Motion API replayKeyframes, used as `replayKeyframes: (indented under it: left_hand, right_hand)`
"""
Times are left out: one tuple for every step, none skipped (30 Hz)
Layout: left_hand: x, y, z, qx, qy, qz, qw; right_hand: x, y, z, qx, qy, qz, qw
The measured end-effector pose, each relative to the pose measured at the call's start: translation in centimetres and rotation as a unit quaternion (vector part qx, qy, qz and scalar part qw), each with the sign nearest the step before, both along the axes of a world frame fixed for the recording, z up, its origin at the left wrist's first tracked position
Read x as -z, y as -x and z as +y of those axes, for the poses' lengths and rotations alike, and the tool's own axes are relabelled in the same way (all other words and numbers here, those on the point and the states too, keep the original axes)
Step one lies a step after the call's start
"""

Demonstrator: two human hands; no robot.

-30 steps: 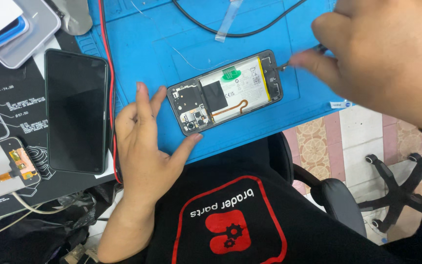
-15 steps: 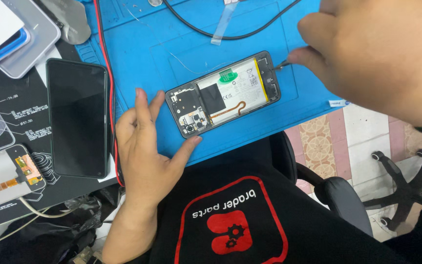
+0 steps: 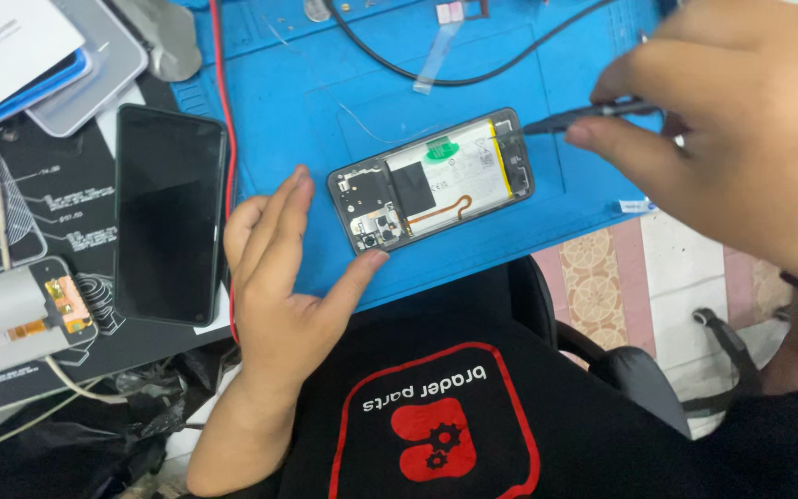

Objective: The person uses a screwdriver to remove multiple screws from the internal frame of a disassembled smartphone. They then switch to a blue electric screwdriver to continue removing screws from the device's chassis.

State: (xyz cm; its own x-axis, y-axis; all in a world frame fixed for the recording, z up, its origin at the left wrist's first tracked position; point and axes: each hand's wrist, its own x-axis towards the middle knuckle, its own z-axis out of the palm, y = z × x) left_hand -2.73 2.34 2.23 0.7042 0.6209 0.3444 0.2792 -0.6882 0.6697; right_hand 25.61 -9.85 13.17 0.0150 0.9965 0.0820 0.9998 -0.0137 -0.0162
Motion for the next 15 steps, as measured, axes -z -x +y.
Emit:
replayKeyframes:
  left_hand:
    - [-0.4,-0.1,-0.1,-0.002,-0.003,-0.026,1.0]
    - [-0.9,-0.2,-0.2,-0.007,-0.008,-0.049,0.999]
    - [-1.2,-0.4,-0.3,0.008,-0.005,-0.068,0.998]
    - [-1.3,-1.0,-0.4,0.024,-0.004,-0.089,0.996]
    - [-1.5,-1.4,-0.5,0.043,-0.004,-0.108,0.993]
    - [-1.6,-1.7,-0.5,0.053,0.006,-0.123,0.991]
    - [-1.7,-2.0,-0.5,0.067,0.017,-0.139,0.988]
    - [-1.8,-2.1,-0.5,0.084,0.027,-0.155,0.984]
    - [-1.9,-2.1,-0.4,0.079,0.017,-0.157,0.984]
    - [-2.1,-2.0,-0.3,0.077,0.009,-0.159,0.984]
    - [-2.1,-2.0,-0.4,0.076,0.003,-0.162,0.984]
    - [-2.2,-2.0,-0.4,0.078,-0.001,-0.16,0.984]
    - [-2.3,-1.9,-0.4,0.08,-0.007,-0.158,0.984]
    - [-2.3,-1.8,-0.3,0.083,-0.014,-0.155,0.984]
    - [-2.3,-1.8,-0.3,0.086,-0.012,-0.155,0.984]
  right_hand:
    - [-0.1,0.4,-0.4,0.013,-0.019,0.075,0.997]
    - [-0.2,0.7,-0.8,0.024,-0.042,0.149,0.988]
    - [0.3,1.6,-1.3,0.048,-0.06,0.224,0.972]
    - [1.0,2.2,-1.6,0.059,-0.073,0.274,0.957]
    - [1.7,2.8,-1.8,0.069,-0.087,0.324,0.939]
    - [2.5,3.4,-2.0,0.068,-0.098,0.354,0.928]
    - [3.1,3.7,-2.2,0.082,-0.1,0.373,0.919]
    - [3.6,4.0,-2.3,0.095,-0.103,0.392,0.909]
    - [3.9,4.2,-2.3,0.12,-0.097,0.403,0.902]
    - [4.2,4.3,-2.4,0.148,-0.09,0.413,0.894]
    - [4.3,4.4,-2.4,0.147,-0.091,0.411,0.895]
    - [4.4,4.6,-2.3,0.146,-0.09,0.409,0.896]
    - [4.5,4.7,-2.3,0.144,-0.091,0.408,0.897]
    - [4.6,4.8,-2.2,0.155,-0.087,0.413,0.893]
    - [4.7,5.0,-2.2,0.166,-0.084,0.417,0.89]
